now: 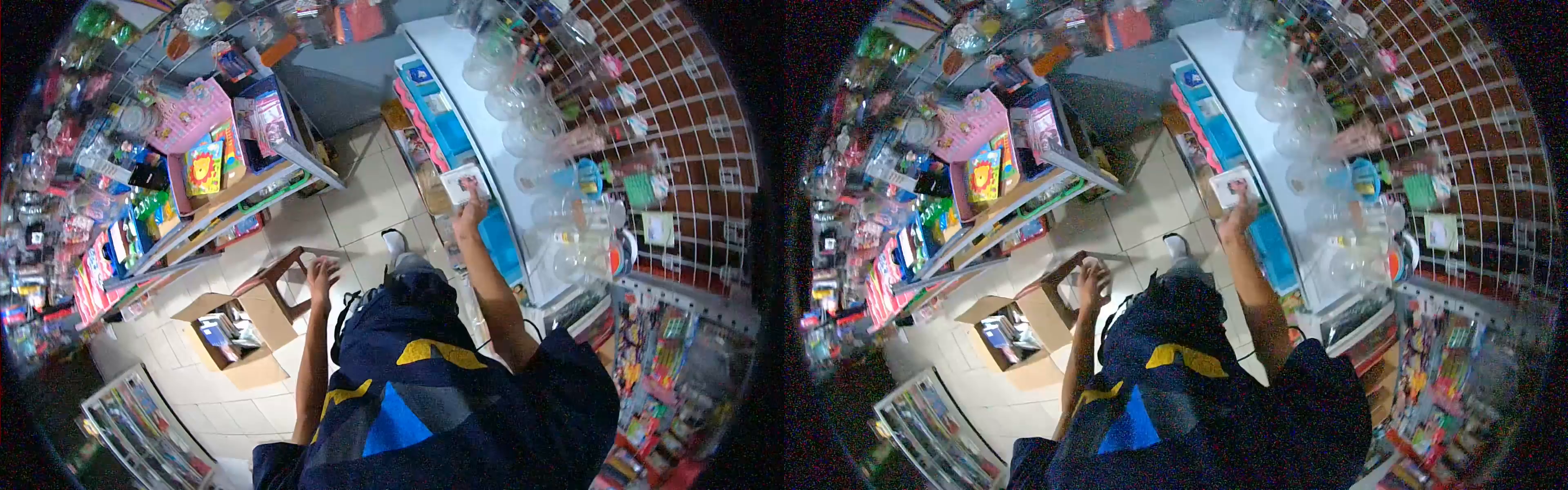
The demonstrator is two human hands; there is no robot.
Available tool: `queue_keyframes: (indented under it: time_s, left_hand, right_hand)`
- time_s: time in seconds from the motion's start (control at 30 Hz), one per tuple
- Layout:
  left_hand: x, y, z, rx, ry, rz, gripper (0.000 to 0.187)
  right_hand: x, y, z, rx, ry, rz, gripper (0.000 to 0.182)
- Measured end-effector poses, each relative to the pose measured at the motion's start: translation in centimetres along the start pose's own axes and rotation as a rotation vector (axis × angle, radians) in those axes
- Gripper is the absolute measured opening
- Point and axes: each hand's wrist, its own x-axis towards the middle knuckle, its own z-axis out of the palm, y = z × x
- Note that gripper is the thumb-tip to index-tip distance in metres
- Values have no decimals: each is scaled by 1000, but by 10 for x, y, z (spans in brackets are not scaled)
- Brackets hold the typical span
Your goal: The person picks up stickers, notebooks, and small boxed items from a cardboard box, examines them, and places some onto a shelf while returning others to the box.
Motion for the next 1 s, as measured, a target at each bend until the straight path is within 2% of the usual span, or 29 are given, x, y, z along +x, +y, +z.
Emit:
queue_keyframes:
  time_s: [0.03,0.07,0.1,0.13,0.2,0.3,0.37,0.4,0.47,0.57,0.63,0.77,0.83,0.9,0.93,1.0]
  left_hand:
    - [14,-34,-33,-36,13,-28,17]
    - [-3,-33,-40,-54,135,7,16]
    - [-15,-37,-52,47,206,86,18]
    - [-32,-39,-63,61,227,62,21]
    - [-53,-61,-85,18,381,47,25]
    - [-85,-88,-103,-39,493,-24,22]
    - [-103,-105,-104,-15,525,-98,21]
    - [-112,-113,-103,-2,542,-137,21]
    - [-124,-130,-98,50,489,-180,19]
    - [-145,-149,-91,193,296,-143,22]
    - [-148,-181,-101,119,161,-188,27]
    - [-150,-232,-104,46,121,-229,31]
    - [-153,-210,-93,81,148,-217,31]
    - [-153,-193,-89,93,127,-185,30]
    - [-152,-184,-86,159,119,-192,29]
    - [-147,-160,-80,290,100,-205,29]
  right_hand:
    - [7,-7,11,44,76,70,27]
    - [13,-14,22,94,156,137,26]
    - [22,-10,26,112,184,142,26]
    - [34,-2,24,128,214,149,28]
    - [33,-13,48,84,449,111,28]
    - [58,6,45,20,542,76,27]
    - [65,7,47,-343,593,15,25]
    - [101,47,16,-514,573,-36,25]
    - [124,69,0,-732,474,-116,27]
    - [124,67,1,-886,282,-182,34]
    - [136,77,-7,-977,238,-173,37]
    - [192,126,-46,-1161,200,-84,43]
    - [243,179,-86,-1219,185,-44,47]
    - [264,208,-99,-1072,151,-13,45]
    - [206,141,-46,-1301,58,44,45]
    - [154,86,-1,-1121,69,-38,47]
